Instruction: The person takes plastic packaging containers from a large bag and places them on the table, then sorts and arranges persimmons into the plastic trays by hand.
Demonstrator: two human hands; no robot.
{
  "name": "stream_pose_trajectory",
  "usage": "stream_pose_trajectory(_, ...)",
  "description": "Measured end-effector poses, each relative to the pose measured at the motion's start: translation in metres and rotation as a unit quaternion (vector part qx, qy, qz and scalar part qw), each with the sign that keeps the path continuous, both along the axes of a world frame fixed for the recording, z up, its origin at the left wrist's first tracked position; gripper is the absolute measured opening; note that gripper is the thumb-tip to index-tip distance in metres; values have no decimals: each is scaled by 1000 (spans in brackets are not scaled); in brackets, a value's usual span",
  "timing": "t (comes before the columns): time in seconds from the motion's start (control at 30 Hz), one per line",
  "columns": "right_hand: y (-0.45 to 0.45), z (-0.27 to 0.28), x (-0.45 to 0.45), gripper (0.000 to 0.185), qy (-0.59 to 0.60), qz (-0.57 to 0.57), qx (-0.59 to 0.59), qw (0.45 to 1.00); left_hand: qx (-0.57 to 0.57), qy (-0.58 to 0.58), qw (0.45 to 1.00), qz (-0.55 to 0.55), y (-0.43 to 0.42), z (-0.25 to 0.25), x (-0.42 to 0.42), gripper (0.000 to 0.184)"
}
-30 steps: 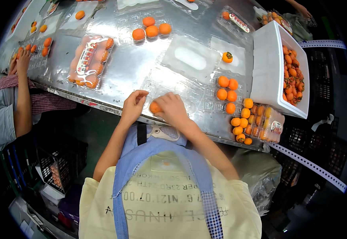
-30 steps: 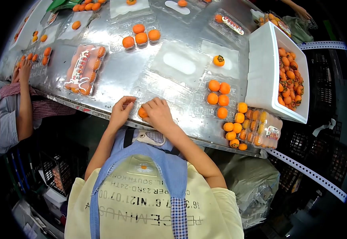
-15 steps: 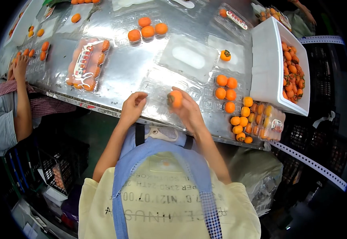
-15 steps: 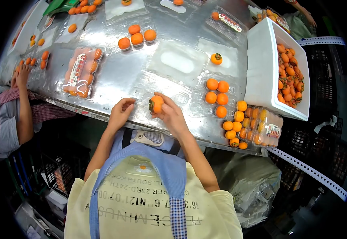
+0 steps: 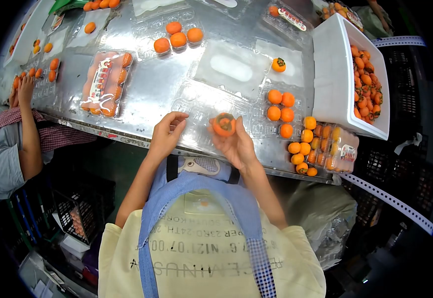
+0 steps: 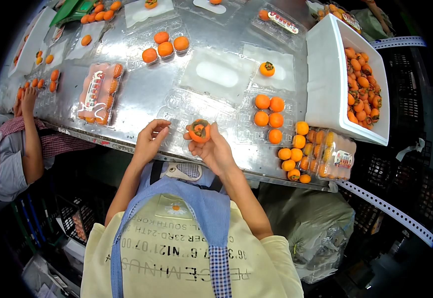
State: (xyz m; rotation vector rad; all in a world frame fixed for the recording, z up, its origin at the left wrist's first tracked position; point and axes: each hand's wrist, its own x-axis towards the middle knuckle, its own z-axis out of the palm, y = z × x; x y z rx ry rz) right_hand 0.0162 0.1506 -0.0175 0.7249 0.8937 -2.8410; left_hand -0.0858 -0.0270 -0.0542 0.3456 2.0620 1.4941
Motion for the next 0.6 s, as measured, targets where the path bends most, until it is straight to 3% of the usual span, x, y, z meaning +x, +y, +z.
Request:
stream_pose_trajectory(0.23,-3,-2,-2,62,-46,-9,-89,995,-17,84,996,-2,4,5,2,22)
stream_pose_trajectory(0.33,-4,-8,-3,62,-56,-12,-70,996,-12,200,979,43,7,9,-3,20)
stream_pose_trajectory(0.43,-5,-13,-4,61,-70,-21,-62,995,-77,303,950,17,7,11,-20,25)
stream_pose_trajectory(0.47,-5,-15,-3,60,-75,-25,-63,995,-91,226,970,10,7,12,-26,32)
stream_pose_trajectory(0.57,-4,-23,0,59,-59,-2,-42,997,-140,237,961,-2,11,0,-48,36)
stream_pose_trajectory(0.6,-6,-19,-2,59,-83,-15,-35,996,-140,241,960,-12,14,-12,-61,48)
